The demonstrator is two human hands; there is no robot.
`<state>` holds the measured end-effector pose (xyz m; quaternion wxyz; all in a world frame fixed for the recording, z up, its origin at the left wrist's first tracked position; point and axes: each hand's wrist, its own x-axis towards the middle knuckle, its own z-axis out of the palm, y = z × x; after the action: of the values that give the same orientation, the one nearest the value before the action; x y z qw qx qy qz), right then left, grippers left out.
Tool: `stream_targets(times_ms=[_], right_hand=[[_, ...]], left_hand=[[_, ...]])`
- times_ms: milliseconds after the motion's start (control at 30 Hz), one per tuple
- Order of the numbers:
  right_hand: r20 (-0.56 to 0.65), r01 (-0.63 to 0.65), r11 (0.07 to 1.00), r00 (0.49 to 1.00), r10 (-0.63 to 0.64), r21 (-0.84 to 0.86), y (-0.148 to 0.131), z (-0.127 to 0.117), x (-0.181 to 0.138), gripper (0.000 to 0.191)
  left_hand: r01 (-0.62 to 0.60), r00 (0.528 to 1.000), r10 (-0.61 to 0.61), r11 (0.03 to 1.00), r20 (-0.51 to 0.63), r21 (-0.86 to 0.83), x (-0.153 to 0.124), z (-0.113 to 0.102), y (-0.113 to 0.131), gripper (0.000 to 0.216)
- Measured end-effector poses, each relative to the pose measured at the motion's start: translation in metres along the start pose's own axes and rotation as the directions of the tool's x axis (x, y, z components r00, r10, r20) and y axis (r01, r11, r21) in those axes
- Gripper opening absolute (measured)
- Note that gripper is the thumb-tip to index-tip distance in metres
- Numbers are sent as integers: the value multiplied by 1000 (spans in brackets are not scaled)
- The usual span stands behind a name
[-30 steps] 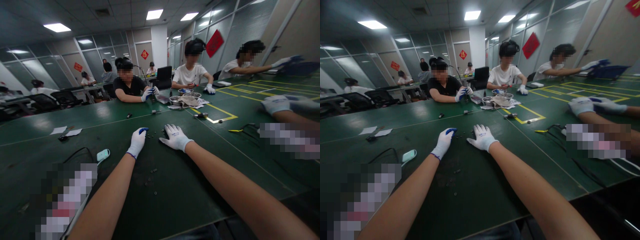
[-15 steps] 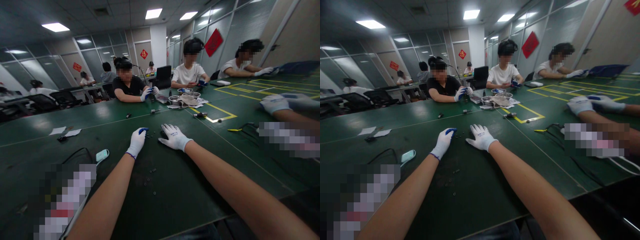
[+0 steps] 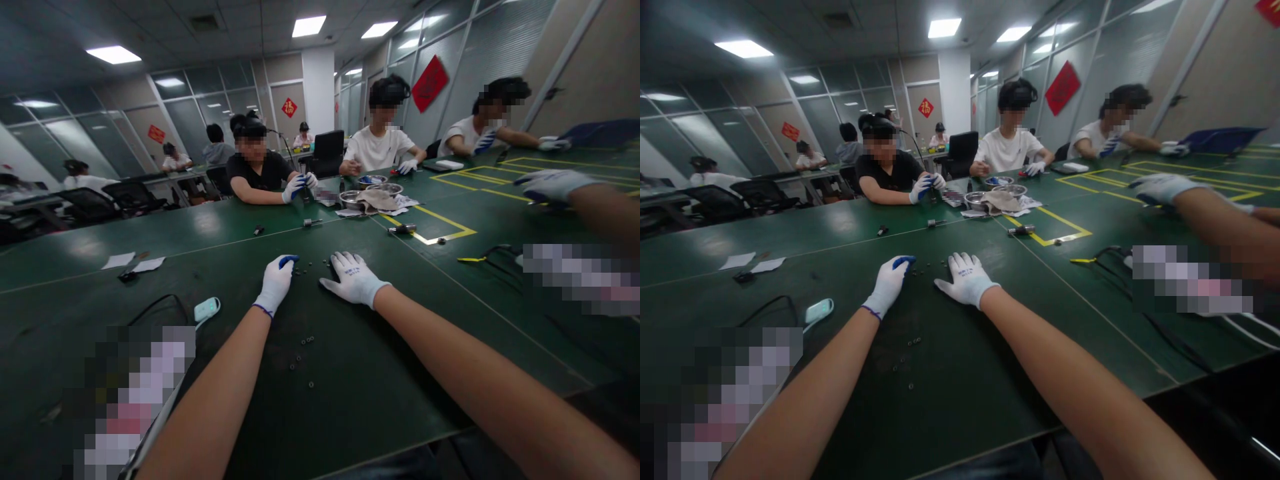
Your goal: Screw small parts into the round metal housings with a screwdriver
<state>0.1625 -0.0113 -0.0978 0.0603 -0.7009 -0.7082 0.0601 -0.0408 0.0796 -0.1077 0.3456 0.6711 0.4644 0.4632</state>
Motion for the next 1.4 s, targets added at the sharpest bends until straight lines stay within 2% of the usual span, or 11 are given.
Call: stream_targets(times_ms=[167,367,500,700,833,967,1067,1167,1267,1400], right_hand=[[-43,81,996,996,-79,38,2,5,-11,103],[0,133,991,991,-133,16,8,6,-14,104],[-9,78,997,997,-78,9,31,4,-24,107],[-50,-92,995,995,90,-29,68,-3,-36,104],[-118,-163,985,981,157,-47,67,-7,-20,101],[-8,-137,988,991,137,-74,62,-10,-3,94],[-6,-142,986,990,142,-86,71,-11,-3,96],[-22,-214,972,977,213,-97,94,-12,-12,99],[-57,-324,940,946,320,-107,133,-13,-23,97],[-170,-522,848,847,504,-85,187,-18,-35,97]], left_hand=[[20,1000,-20,1000,12,-12,0,0,1,22],[19,1000,-18,999,20,-30,1,1,0,21],[18,999,-18,999,27,-26,1,0,0,21],[11,1000,-11,1000,17,4,0,2,3,21],[2,1000,-2,999,9,36,-1,4,3,21],[0,1000,-1,999,5,45,-1,2,2,20],[1,1000,-2,999,12,41,-2,1,2,21],[-3,1000,3,999,20,34,-3,1,3,22],[5,1000,-6,999,29,49,-4,1,5,22],[3,999,-7,997,45,75,-4,2,7,22]])
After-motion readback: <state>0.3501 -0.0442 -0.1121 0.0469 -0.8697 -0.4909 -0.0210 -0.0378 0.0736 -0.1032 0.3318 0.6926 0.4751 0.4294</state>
